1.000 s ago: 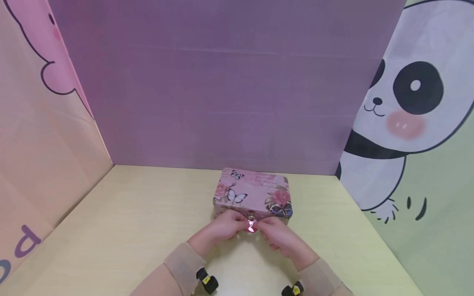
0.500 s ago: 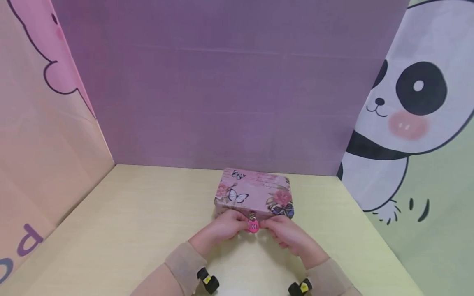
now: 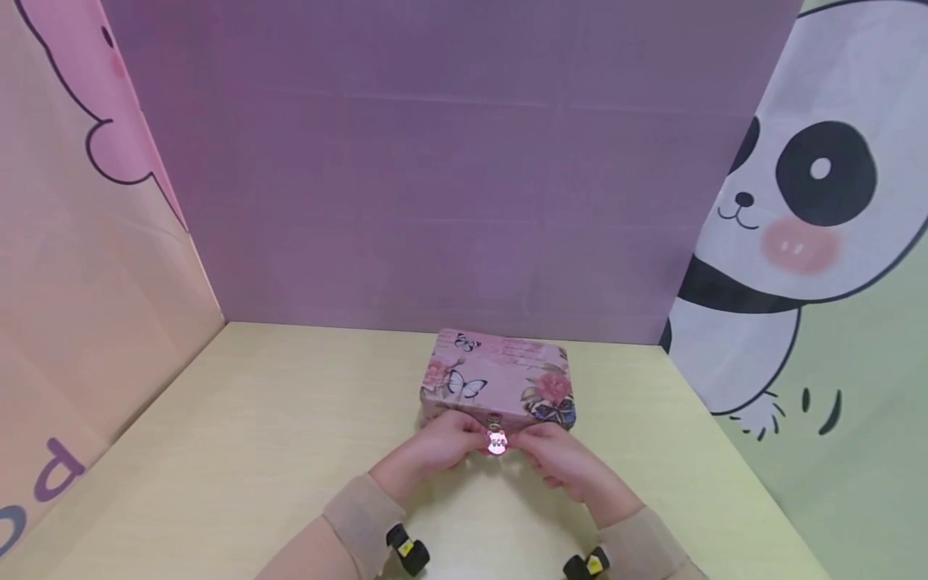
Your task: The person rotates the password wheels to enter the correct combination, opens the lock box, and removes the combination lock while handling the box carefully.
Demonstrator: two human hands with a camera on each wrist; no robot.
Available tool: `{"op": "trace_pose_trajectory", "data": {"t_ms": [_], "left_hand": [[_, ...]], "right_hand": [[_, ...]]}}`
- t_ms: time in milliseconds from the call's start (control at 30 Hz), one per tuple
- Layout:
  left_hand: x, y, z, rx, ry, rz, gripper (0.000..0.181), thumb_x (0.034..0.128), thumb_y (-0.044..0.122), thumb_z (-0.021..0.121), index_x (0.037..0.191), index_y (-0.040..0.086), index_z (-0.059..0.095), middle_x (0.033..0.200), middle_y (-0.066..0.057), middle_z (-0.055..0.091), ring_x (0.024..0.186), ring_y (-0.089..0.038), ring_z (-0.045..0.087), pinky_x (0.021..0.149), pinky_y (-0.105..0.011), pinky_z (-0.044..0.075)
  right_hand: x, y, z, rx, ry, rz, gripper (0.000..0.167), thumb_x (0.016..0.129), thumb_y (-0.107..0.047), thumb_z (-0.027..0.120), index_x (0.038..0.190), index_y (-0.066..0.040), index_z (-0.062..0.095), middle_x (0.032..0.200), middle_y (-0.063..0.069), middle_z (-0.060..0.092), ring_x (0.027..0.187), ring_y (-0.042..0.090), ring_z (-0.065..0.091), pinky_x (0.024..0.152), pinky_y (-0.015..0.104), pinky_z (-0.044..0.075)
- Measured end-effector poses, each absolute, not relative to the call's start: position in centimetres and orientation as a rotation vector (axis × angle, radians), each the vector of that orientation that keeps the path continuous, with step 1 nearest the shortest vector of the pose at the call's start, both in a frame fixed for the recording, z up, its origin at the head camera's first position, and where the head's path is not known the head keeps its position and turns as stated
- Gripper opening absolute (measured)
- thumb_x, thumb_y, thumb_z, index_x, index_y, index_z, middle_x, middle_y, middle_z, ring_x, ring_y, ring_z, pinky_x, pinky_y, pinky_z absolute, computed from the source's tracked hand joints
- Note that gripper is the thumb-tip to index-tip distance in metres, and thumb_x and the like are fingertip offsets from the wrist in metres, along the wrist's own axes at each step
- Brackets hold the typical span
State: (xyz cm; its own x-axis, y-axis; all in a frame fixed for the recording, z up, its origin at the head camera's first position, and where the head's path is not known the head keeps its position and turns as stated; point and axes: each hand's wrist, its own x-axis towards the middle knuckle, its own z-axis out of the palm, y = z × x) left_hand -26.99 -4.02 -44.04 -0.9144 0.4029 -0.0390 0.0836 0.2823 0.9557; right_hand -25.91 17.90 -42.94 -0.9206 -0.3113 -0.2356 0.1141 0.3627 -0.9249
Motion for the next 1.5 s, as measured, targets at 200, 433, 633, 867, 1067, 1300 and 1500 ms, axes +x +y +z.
{"op": "trace_pose_trajectory", "data": {"t_ms": [200, 433, 633, 867, 1067, 1300, 1500], "left_hand": [[-27.0, -4.0, -44.0, 0.439, 2.294, 1.656, 0.012, 0.0970, 0.009, 0.065, 0.090, 0.003, 0.073, 0.058, 0.005, 0.046, 0.045, -0.006, 0.033, 0.043, -0.022, 0.029], [-27.1, -4.1, -44.1, 0.452, 2.293, 1.650, 0.013, 0.0975, 0.010, 0.065, 0.091, 0.003, 0.073, 0.057, 0.006, 0.043, 0.044, -0.007, 0.033, 0.041, -0.022, 0.028], [-27.1, -4.1, -44.0, 0.458, 2.315, 1.628, 0.012, 0.0975, 0.010, 0.065, 0.090, 0.004, 0.073, 0.057, 0.006, 0.042, 0.044, -0.007, 0.032, 0.041, -0.023, 0.028], [-27.1, -4.1, -43.9, 0.456, 2.327, 1.612, 0.013, 0.0977, 0.009, 0.065, 0.090, 0.004, 0.073, 0.058, 0.006, 0.043, 0.045, -0.007, 0.033, 0.042, -0.023, 0.029], [-27.0, -4.0, -44.0, 0.453, 2.315, 1.619, 0.013, 0.0974, 0.009, 0.065, 0.089, 0.004, 0.073, 0.058, 0.005, 0.043, 0.046, -0.007, 0.033, 0.042, -0.023, 0.029], [-27.1, -4.1, -44.1, 0.446, 2.323, 1.609, 0.014, 0.0974, 0.010, 0.065, 0.088, 0.005, 0.074, 0.059, 0.005, 0.046, 0.046, -0.007, 0.034, 0.043, -0.023, 0.029], [-27.1, -4.1, -44.1, 0.447, 2.317, 1.614, 0.014, 0.0975, 0.009, 0.064, 0.088, 0.005, 0.073, 0.059, 0.005, 0.045, 0.046, -0.007, 0.033, 0.043, -0.023, 0.029]], "right_hand": [[-25.7, 17.6, -43.1, -0.188, 2.301, -1.557, 0.031, 0.098, -0.030, 0.065, 0.103, 0.000, 0.070, 0.059, -0.006, 0.035, 0.048, 0.008, 0.026, 0.042, 0.021, 0.024], [-25.8, 17.3, -43.4, -0.215, 2.285, -1.573, 0.029, 0.099, -0.028, 0.063, 0.104, -0.001, 0.070, 0.058, -0.006, 0.035, 0.047, 0.008, 0.026, 0.041, 0.021, 0.023], [-26.0, 17.0, -43.7, -0.236, 2.274, -1.576, 0.028, 0.100, -0.027, 0.061, 0.105, -0.001, 0.071, 0.058, -0.007, 0.035, 0.046, 0.008, 0.027, 0.041, 0.021, 0.023], [-25.9, 16.7, -43.7, -0.246, 2.257, -1.579, 0.027, 0.101, -0.023, 0.058, 0.106, 0.001, 0.069, 0.058, -0.007, 0.035, 0.046, 0.007, 0.026, 0.041, 0.021, 0.022], [-25.7, 16.4, -43.7, -0.249, 2.269, -1.584, 0.026, 0.101, -0.021, 0.057, 0.106, 0.002, 0.068, 0.058, -0.007, 0.036, 0.046, 0.007, 0.027, 0.042, 0.020, 0.022], [-25.6, 16.4, -43.7, -0.265, 2.274, -1.584, 0.026, 0.101, -0.018, 0.055, 0.104, 0.004, 0.068, 0.057, -0.007, 0.035, 0.046, 0.007, 0.026, 0.041, 0.020, 0.022], [-25.7, 16.4, -43.8, -0.276, 2.288, -1.578, 0.027, 0.101, -0.018, 0.055, 0.104, 0.005, 0.067, 0.057, -0.007, 0.035, 0.045, 0.007, 0.026, 0.041, 0.021, 0.021]]}}
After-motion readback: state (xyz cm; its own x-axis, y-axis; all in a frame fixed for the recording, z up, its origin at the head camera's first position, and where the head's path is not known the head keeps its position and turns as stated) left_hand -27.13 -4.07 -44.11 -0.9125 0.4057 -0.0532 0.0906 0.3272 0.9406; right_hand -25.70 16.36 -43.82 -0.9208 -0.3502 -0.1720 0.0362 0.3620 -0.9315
